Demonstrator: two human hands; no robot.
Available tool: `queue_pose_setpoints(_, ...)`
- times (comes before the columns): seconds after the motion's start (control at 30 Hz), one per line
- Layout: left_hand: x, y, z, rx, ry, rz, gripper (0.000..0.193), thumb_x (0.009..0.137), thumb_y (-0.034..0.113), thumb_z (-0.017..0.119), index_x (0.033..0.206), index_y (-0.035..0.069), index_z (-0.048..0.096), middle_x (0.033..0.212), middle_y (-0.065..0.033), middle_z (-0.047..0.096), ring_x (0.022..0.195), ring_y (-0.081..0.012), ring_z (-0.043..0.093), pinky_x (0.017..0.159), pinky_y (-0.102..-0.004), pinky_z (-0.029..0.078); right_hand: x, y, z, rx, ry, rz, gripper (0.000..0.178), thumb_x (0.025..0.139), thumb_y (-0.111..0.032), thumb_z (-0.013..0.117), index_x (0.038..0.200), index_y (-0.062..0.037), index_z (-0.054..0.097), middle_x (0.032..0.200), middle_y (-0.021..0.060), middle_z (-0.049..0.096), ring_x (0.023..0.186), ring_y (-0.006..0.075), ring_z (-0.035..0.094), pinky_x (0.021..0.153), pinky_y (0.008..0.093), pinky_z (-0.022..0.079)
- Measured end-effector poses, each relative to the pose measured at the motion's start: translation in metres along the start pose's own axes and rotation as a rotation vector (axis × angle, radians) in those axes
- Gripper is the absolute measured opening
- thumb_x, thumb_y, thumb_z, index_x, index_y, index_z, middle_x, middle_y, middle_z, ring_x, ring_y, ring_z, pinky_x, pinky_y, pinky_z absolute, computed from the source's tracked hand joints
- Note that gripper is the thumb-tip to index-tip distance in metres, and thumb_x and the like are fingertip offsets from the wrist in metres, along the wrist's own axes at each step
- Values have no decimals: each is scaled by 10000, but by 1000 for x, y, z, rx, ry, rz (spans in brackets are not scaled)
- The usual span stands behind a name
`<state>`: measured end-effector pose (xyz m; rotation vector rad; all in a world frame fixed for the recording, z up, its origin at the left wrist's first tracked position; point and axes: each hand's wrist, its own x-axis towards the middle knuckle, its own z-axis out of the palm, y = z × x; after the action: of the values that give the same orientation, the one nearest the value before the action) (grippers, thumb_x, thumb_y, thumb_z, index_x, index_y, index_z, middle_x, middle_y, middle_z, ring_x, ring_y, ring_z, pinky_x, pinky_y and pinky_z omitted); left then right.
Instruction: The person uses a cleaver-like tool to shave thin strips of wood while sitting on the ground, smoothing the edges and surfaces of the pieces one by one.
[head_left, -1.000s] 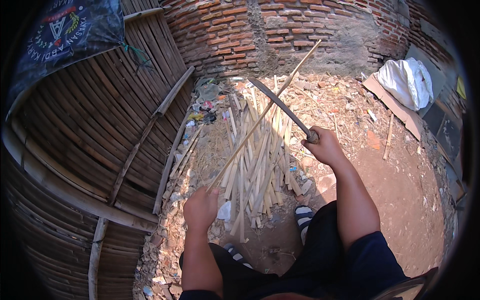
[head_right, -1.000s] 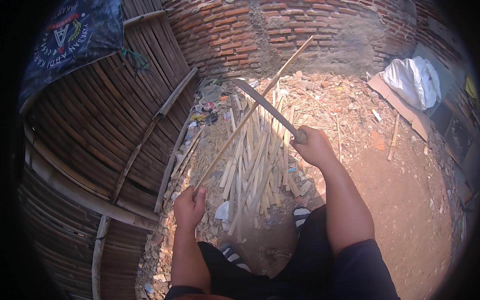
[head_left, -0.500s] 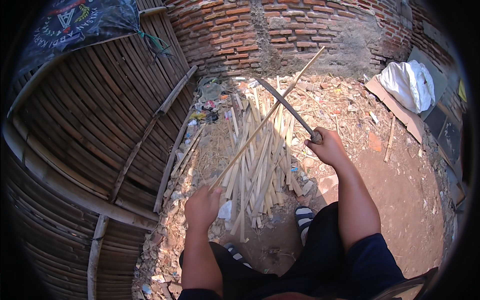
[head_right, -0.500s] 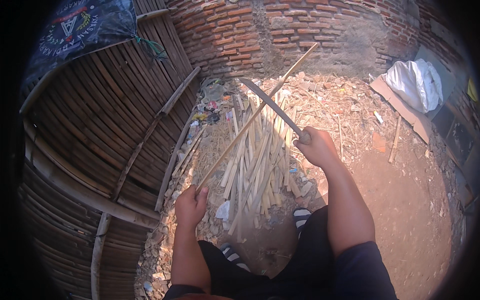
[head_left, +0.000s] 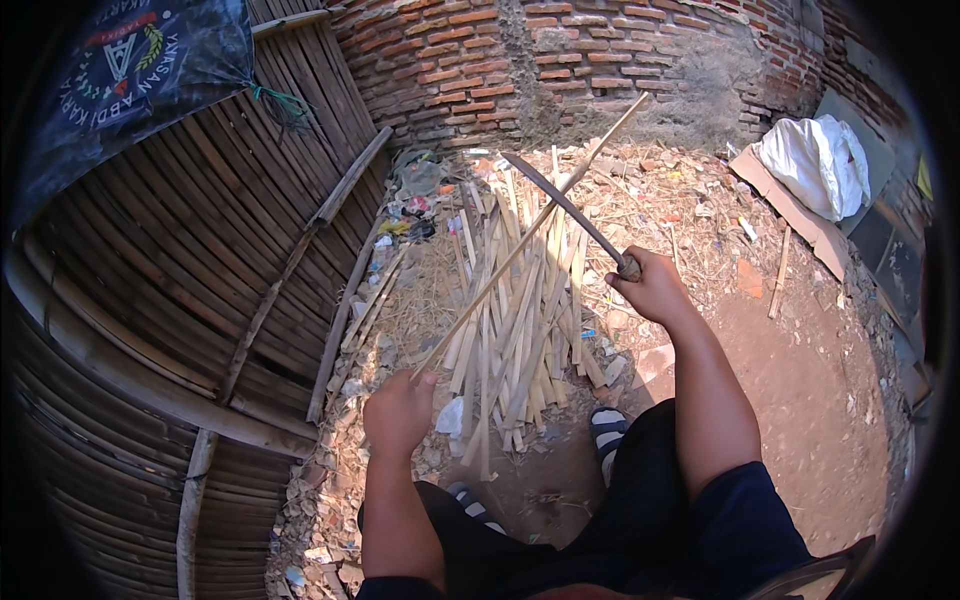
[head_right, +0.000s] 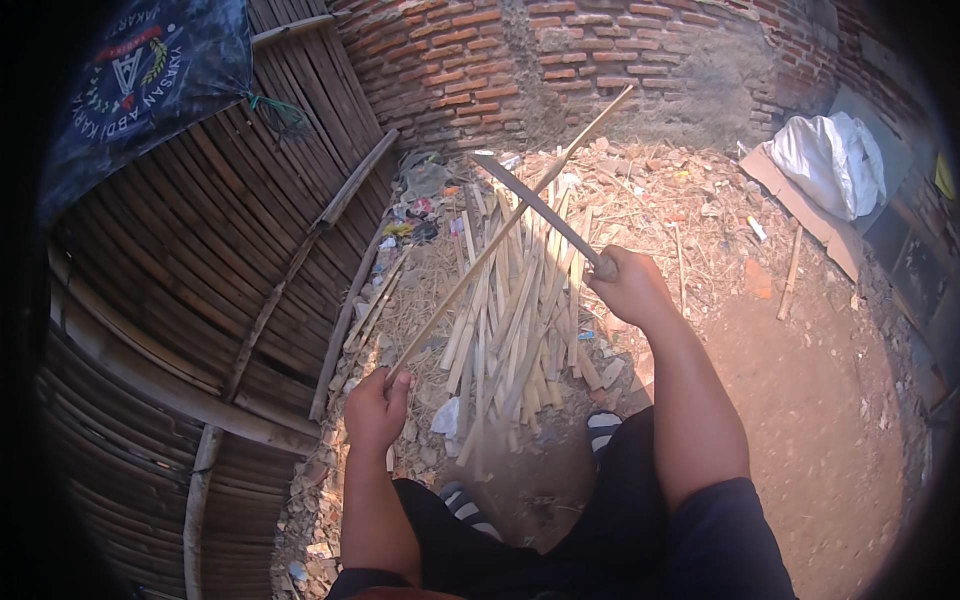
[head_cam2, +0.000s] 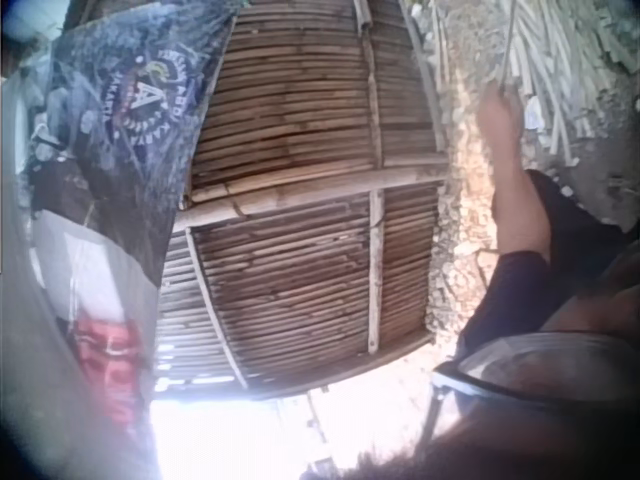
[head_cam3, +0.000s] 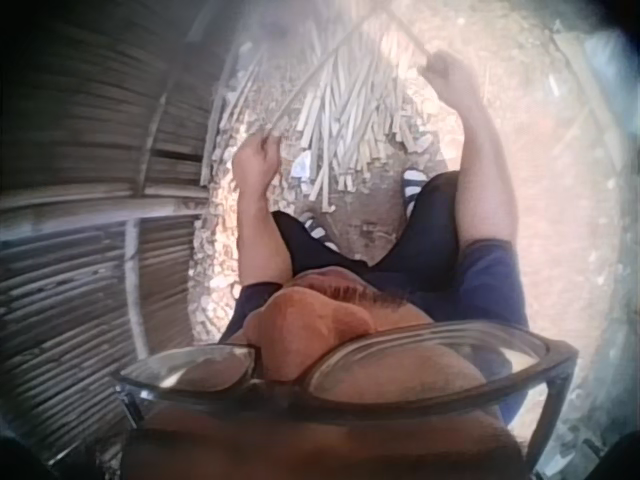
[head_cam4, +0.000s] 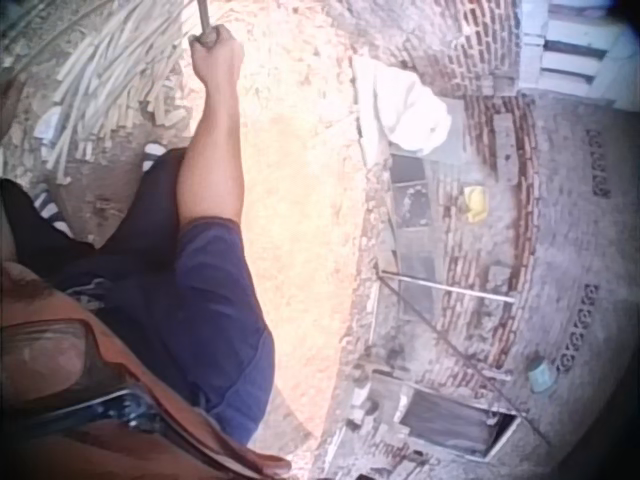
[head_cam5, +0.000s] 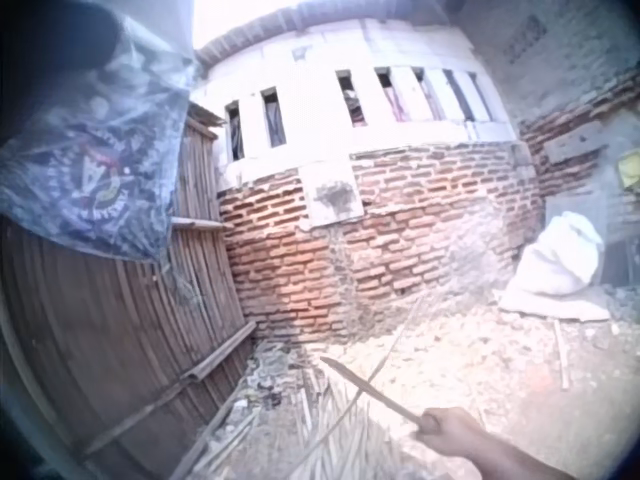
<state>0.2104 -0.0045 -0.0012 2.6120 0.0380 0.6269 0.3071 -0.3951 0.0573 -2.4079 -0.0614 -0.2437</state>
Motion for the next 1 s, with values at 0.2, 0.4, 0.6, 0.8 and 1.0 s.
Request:
queue_pose_setpoints(0.2, 3, -2, 2, -9, -20, -6, 392, 997, 400, 666, 906, 19, 693, 758, -193, 666, 701, -406, 661, 640, -469, 495, -23, -29, 11, -141, -251, -161, 462, 831, -418, 816, 1082, -46, 708, 889, 213, 723, 884, 397, 712, 786, 479, 549)
queue_pose_setpoints(0.4, -1, -1, -5, -48, 19, -28, 334, 973, 365, 684, 970, 37, 744, 837, -222, 718, 796, -431, 703, 705, -506, 545, -26, -42, 8, -222, -434, -279, 437, 797, -434, 838, 1031, -82, 728, 876, 171, 722, 885, 396, 700, 791, 486, 543)
queue_pose_setpoints(0.6, 4, -14, -7, -11, 37, -26, 408, 1026, 404, 629, 874, 28, 677, 735, -199, 645, 691, -422, 639, 621, -487, 469, -1, 0, -8, 58, -15, 74, 393, 832, -331, 857, 979, -7, 693, 795, 134, 699, 734, 240, 667, 709, 394, 523)
queue_pose_setpoints(0.8, 4, -8, 6, -63, -39, 26, 412, 1040, 389, 607, 880, 16, 674, 740, -205, 640, 685, -418, 612, 627, -476, 472, -22, -36, 14, -129, -431, -234, 478, 789, -354, 845, 1096, -22, 688, 877, 231, 715, 888, 399, 715, 801, 477, 554)
queue_pose_setpoints(1.0, 2, -21, 6, -209, -232, 16, 431, 1062, 388, 589, 927, -5, 700, 703, -153, 632, 639, -241, 595, 646, -392, 478, -21, -35, 20, -115, -411, -373, 378, 777, -284, 840, 1044, -53, 705, 852, 207, 706, 857, 404, 702, 784, 486, 545)
